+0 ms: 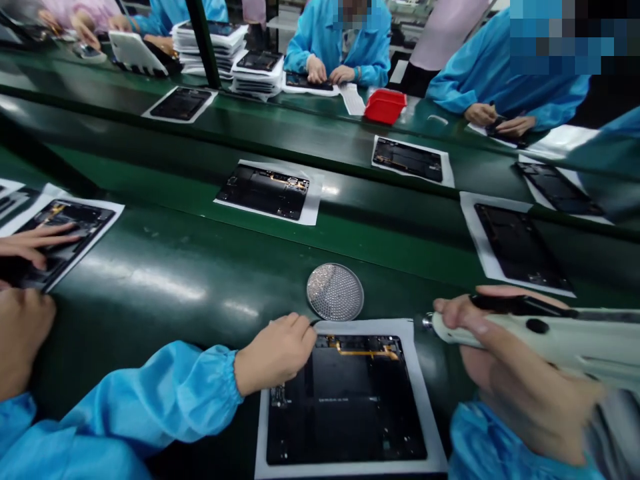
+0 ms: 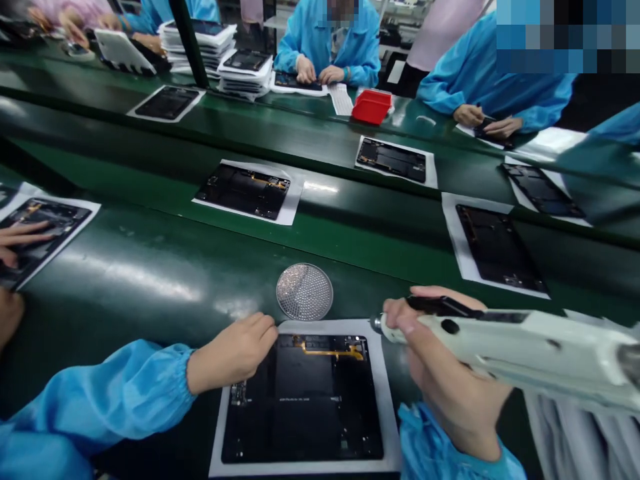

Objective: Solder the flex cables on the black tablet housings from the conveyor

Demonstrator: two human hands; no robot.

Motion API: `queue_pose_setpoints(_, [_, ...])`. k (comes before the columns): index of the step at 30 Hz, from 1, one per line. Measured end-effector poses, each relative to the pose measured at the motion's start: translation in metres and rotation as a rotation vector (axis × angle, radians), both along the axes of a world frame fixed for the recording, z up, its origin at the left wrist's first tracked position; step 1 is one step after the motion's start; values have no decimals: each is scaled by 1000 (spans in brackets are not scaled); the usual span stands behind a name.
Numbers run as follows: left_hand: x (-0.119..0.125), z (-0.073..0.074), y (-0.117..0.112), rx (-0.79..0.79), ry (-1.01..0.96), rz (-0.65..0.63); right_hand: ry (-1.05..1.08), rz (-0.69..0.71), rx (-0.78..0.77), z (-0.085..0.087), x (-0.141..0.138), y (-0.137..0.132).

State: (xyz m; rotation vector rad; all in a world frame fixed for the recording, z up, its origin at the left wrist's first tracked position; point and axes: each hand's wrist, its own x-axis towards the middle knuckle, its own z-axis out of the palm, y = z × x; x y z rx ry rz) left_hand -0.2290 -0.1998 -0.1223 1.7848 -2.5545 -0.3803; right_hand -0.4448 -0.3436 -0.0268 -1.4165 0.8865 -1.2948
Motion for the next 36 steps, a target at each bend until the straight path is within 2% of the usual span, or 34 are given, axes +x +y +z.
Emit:
queue_pose_setpoints(3, [10,0,-3,-78,-46,30,-54,103,43,-15,27,9])
queue_pose_setpoints(6, [12,-7,-5,-157,-9,20,-37,193,34,-34,47,18])
queue_pose_setpoints(9, [9,-13,-6,-219,68,-12,21,245,50,-52,57,24])
queue_pose_setpoints(12, [6,-16,-6,-305,119,12,55,276,75,-60,61,26])
queue_pose_setpoints(16, [5,-14,-5,-458,165,84,-24,335,78,-60,71,26])
queue_pose_setpoints(20, [0,-10,-1,-601,201,23,-52,370,56,-57,78,26])
queue_pose_setpoints(24, [-5,-12,2,-569,233,-25,-20,399,78,-57,78,25])
queue_pose_setpoints(36, [-7,-17,-1,-554,252,-3,0,408,51,-55,79,24])
